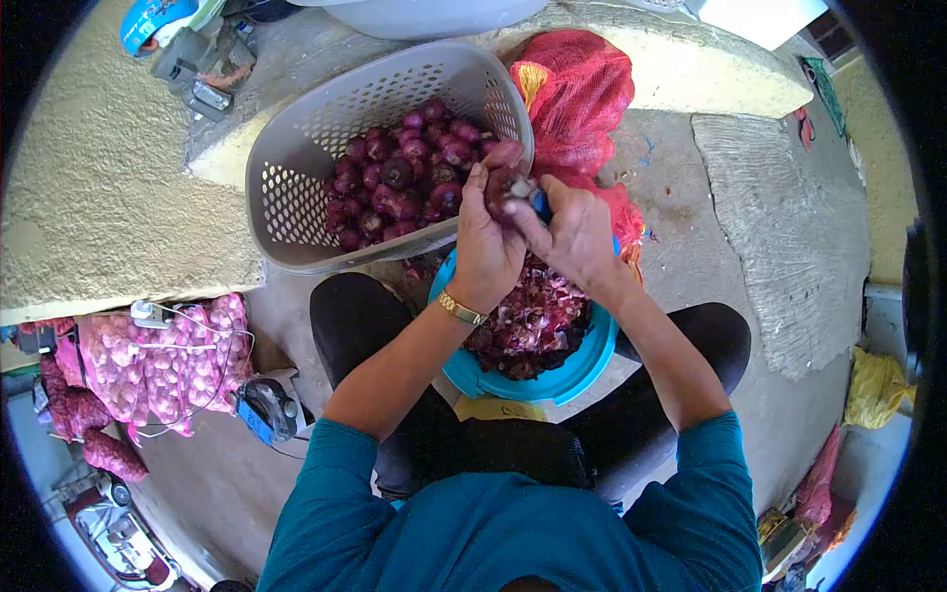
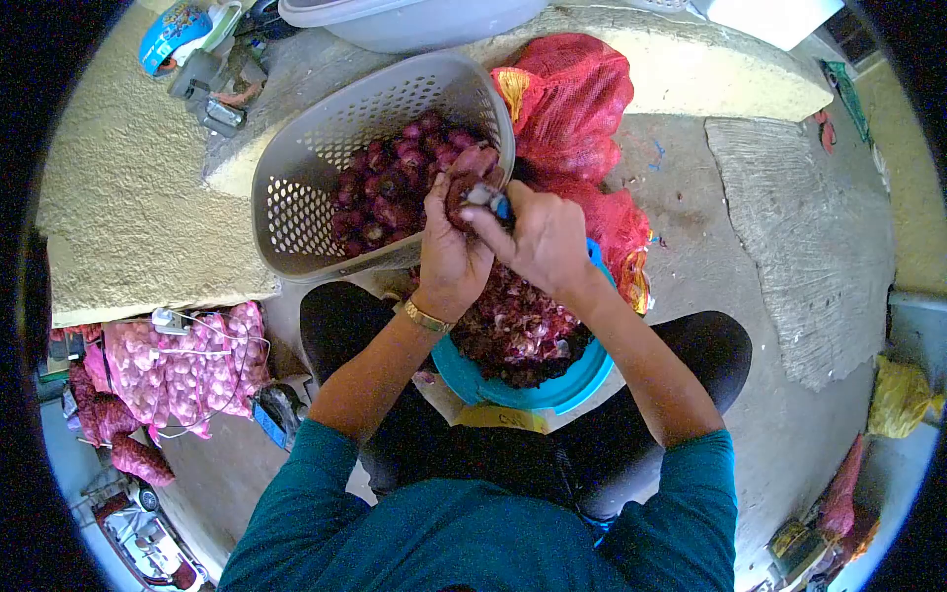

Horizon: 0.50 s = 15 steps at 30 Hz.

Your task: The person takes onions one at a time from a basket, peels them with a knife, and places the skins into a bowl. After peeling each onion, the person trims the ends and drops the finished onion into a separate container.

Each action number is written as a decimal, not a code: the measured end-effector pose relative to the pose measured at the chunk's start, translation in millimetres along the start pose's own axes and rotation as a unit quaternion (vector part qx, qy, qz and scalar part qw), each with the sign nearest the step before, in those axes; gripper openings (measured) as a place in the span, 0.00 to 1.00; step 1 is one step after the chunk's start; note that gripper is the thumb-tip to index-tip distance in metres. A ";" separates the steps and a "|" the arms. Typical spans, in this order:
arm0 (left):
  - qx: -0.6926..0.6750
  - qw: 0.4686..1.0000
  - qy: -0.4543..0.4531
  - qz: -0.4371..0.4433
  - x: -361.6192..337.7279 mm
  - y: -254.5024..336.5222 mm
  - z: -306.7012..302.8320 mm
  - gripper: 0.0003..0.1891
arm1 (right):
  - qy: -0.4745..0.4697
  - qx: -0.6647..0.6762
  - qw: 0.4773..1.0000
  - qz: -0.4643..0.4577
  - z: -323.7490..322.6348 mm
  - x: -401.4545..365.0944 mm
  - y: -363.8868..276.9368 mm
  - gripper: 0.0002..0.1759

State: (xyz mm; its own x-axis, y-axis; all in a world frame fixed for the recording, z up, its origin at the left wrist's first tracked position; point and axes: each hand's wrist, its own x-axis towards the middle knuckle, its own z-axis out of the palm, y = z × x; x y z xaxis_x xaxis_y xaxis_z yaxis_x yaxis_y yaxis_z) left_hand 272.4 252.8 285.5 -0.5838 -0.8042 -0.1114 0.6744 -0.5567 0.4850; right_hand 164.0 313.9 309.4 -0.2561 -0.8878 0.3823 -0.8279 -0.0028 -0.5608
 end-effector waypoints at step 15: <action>0.104 0.979 -0.039 -0.171 1.2 22.1 3.8 0.29 | -0.048 0.036 0.997 -0.055 -11.1 6.5 9.9 0.27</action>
State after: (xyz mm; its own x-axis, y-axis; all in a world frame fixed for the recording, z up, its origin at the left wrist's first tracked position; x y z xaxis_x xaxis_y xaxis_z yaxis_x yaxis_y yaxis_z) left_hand 284.9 240.3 299.4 -0.7978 -0.5554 -0.2345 0.3323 -0.7297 0.5976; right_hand 148.5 313.2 314.5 -0.1143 -0.9200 0.3749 -0.8092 -0.1327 -0.5723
